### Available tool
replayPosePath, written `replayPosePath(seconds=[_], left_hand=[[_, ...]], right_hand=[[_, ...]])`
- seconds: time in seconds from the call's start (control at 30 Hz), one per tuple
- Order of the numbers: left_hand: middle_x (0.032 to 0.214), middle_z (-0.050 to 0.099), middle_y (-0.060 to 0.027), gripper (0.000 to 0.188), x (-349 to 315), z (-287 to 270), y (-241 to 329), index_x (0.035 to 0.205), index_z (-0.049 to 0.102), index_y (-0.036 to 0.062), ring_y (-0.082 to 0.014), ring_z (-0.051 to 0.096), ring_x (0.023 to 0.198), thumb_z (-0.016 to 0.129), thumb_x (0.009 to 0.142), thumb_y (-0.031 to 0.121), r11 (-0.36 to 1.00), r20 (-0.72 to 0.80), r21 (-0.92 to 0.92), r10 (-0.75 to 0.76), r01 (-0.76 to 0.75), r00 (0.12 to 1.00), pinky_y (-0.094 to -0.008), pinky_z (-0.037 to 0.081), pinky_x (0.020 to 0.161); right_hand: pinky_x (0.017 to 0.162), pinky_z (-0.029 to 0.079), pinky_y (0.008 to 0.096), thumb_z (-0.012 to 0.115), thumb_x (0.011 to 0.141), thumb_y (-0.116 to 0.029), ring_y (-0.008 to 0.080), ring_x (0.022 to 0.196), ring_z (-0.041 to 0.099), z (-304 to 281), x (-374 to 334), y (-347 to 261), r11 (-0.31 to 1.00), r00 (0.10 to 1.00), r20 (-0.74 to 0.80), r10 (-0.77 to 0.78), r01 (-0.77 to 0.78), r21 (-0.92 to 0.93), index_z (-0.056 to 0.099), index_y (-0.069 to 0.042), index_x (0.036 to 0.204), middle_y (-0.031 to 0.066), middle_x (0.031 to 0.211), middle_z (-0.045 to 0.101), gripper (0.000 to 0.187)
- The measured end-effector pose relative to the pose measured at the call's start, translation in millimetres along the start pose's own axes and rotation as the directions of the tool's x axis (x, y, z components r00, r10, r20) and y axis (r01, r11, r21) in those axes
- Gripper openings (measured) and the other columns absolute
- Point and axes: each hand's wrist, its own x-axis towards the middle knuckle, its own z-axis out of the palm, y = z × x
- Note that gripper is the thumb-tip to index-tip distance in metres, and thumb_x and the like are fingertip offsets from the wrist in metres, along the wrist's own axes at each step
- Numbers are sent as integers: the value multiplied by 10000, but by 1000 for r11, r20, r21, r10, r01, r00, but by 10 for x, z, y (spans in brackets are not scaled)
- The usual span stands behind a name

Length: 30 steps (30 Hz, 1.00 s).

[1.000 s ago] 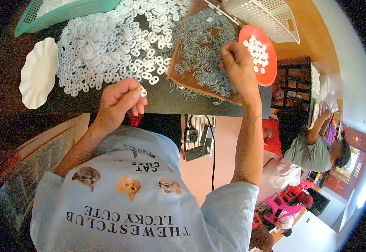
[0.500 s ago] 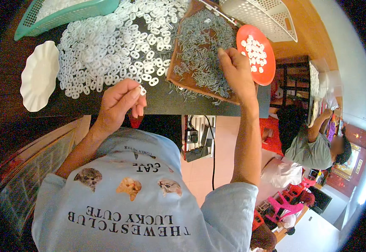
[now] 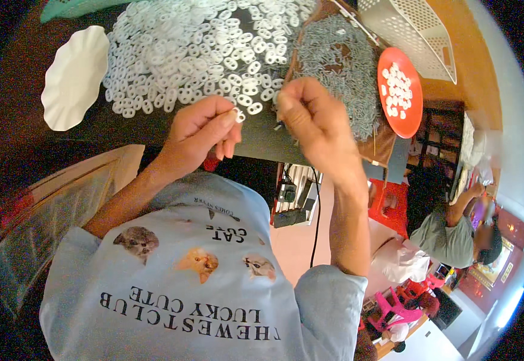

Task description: Manually attaching small metal hooks onto white plastic rings at a workstation.

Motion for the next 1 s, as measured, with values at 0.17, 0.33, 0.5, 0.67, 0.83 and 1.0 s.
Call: replayPosePath(seconds=[0.17, 0.33, 0.5, 0.67, 0.83, 1.0], left_hand=[[741, 571, -33, 192, -4, -21, -5, 893, 533, 23, -74, 544, 570, 455, 967, 182, 1000, 31, -19, -7, 8, 999, -195, 416, 476], [728, 566, -28, 200, -6, -32, -3, 884, 539, 28, -68, 528, 558, 456, 968, 189, 999, 51, -32, 2, -1, 999, -188, 406, 472], [719, 562, -24, 208, -6, -47, -23, 875, 540, 34, -60, 510, 545, 457, 969, 199, 999, 69, -50, 17, -13, 997, -185, 394, 467], [702, 547, -4, 192, -14, -57, 0, 872, 537, 50, -49, 493, 540, 455, 968, 194, 999, 73, -28, 30, -28, 997, -184, 378, 461], [682, 527, 4, 191, -27, -49, -13, 869, 531, 49, -44, 470, 530, 451, 969, 190, 996, 38, -74, 46, -43, 998, -188, 359, 457], [669, 509, 6, 188, -21, -57, -104, 866, 526, 44, -40, 429, 519, 455, 967, 186, 995, 1, -68, 76, -76, 997, -197, 334, 456]], right_hand=[[602, 398, 234, 545, 934, -132, 83, 677, 459, 181, 22, -65, 998, 997, 70, -39, 42, -37, 532, 13, 899, 15, 725, 530, 149], [585, 399, 236, 561, 923, -133, 77, 671, 458, 246, 43, -60, 997, 996, 81, -43, 48, -67, 539, 7, 894, 22, 727, 538, 145], [549, 376, 223, 575, 914, -131, 60, 644, 425, 268, 52, -57, 995, 995, 100, -1, 11, -96, 542, -2, 888, -2, 708, 510, 136], [536, 357, 217, 578, 910, -118, 53, 631, 399, 314, 52, -80, 996, 994, 110, 3, 7, -86, 543, -4, 881, -18, 693, 485, 124], [513, 345, 211, 563, 924, -121, 40, 610, 406, 426, 36, -58, 999, 999, 44, 25, -26, 21, 542, -2, 866, -21, 679, 499, 133], [465, 295, 174, 531, 953, -158, 20, 534, 392, 562, -7, -69, 993, 996, -5, 93, -92, 72, 524, -36, 914, -22, 686, 504, 128]])
